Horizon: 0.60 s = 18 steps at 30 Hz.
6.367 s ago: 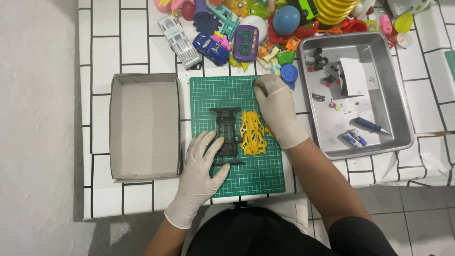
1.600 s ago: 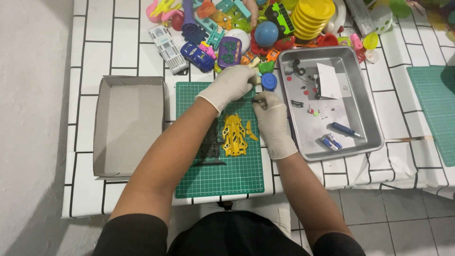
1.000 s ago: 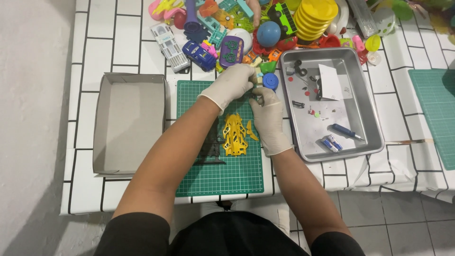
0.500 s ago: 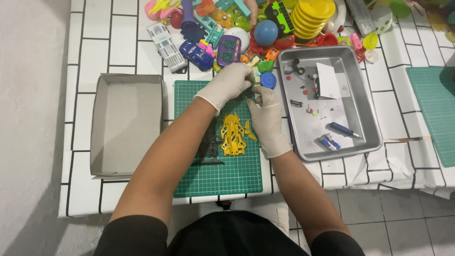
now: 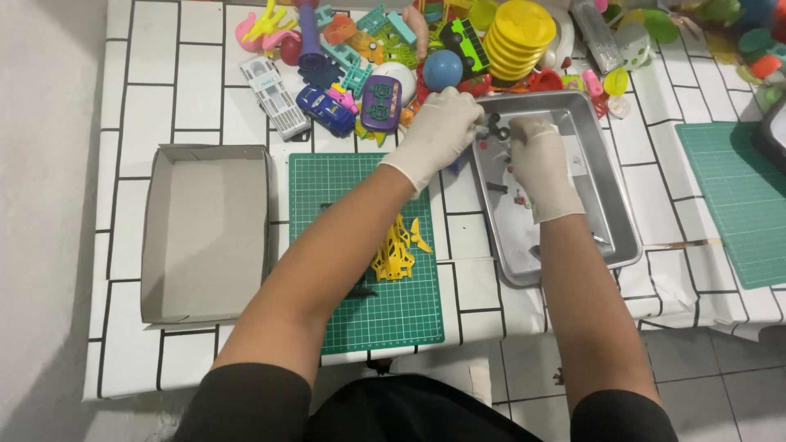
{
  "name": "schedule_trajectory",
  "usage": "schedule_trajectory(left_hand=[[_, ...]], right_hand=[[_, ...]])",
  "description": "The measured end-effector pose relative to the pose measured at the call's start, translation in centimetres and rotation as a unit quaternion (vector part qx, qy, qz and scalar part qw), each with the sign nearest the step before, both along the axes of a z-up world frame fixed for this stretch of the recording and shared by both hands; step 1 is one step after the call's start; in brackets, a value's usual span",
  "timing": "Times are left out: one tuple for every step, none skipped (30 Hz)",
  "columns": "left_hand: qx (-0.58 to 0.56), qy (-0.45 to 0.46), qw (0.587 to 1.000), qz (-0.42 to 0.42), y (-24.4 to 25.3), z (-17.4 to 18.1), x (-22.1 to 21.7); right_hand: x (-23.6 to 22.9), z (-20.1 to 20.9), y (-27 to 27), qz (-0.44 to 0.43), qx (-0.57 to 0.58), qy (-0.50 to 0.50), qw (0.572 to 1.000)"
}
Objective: The person organizes various small plastic toy parts, including a black chassis, yellow components, and red wheels, on a green cutting mat. They then proceed to assemble the parts by hand, fitting the wheels and other pieces onto the main chassis structure.
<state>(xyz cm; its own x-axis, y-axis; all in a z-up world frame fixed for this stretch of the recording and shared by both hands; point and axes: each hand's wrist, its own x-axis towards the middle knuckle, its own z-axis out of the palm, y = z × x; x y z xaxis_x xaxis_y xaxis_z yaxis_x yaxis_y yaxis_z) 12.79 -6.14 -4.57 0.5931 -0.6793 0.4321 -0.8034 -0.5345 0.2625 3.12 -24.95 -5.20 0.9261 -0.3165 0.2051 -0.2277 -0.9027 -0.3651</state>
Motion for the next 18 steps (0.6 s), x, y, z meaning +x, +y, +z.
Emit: schedule_trajectory(left_hand=[[-0.001,-0.001,1.000,-0.001,-1.3,-0.4,0.2],[0.016,-0.009,1.000,0.009,-2.6,-0.8,0.2],[0.034,-0.016,0.999,0.020,-3.9,-1.3,0.2],[0.033,-0.016,0.999,0.018,-4.6,-1.7,0.3],[0.034,-0.015,0.999,0.026,-5.3,-2.1,0.4],[0.034,-0.015,0.999,0.036,-5.9,-2.5,0.7],[0.034,-0.017,0.999,0.036,-7.2,-2.9,0.8],[0.023,-0.013,0.996,0.081,-8.3,-3.5,0.7],[0.012,-0.010,0.992,0.126,-9.5,-4.1,0.7],[0.013,-0.010,0.992,0.125,-9.4,-4.3,0.8],[0.027,-0.063,0.991,0.111,-9.3,-4.5,0.8],[0.041,-0.115,0.988,0.096,-9.2,-4.7,0.9],[0.042,-0.116,0.988,0.095,-9.1,-4.6,0.7],[0.037,-0.119,0.987,0.098,-9.2,-4.5,0.5],[0.032,-0.123,0.987,0.100,-9.2,-4.5,0.4],[0.031,-0.123,0.987,0.099,-9.3,-4.5,0.5],[0.033,-0.115,0.988,0.094,-9.4,-4.5,0.5],[0.036,-0.107,0.989,0.091,-9.4,-4.4,0.7]], right_hand=[[0.2,0.3,0.6,-0.001,-0.001,-0.001,1.000],[0.3,0.5,1.2,0.004,-0.011,0.013,1.000],[0.4,0.7,1.7,0.010,-0.020,0.026,0.999],[0.4,0.9,2.1,0.008,-0.021,0.026,0.999],[0.3,1.0,2.4,0.005,-0.045,0.026,0.999],[0.5,1.2,2.9,0.004,-0.068,0.025,0.997],[1.0,0.7,2.3,0.004,-0.069,0.023,0.997],[1.3,0.1,1.8,-0.010,-0.076,0.035,0.996],[1.5,-0.6,1.4,-0.025,-0.084,0.048,0.995],[1.5,-0.4,1.4,-0.026,-0.083,0.048,0.995],[1.5,-0.3,1.5,-0.026,-0.073,0.048,0.996],[1.4,-0.1,1.5,-0.027,-0.062,0.047,0.997],[1.4,-0.2,1.5,-0.029,-0.061,0.047,0.997],[1.4,-0.2,1.6,-0.036,-0.050,0.040,0.997],[1.4,-0.3,1.6,-0.043,-0.039,0.034,0.998],[1.2,-0.1,1.6,-0.045,-0.039,0.034,0.998],[1.0,0.0,1.6,-0.040,-0.023,0.024,0.999],[0.8,0.1,1.7,-0.034,-0.007,0.014,0.999]])
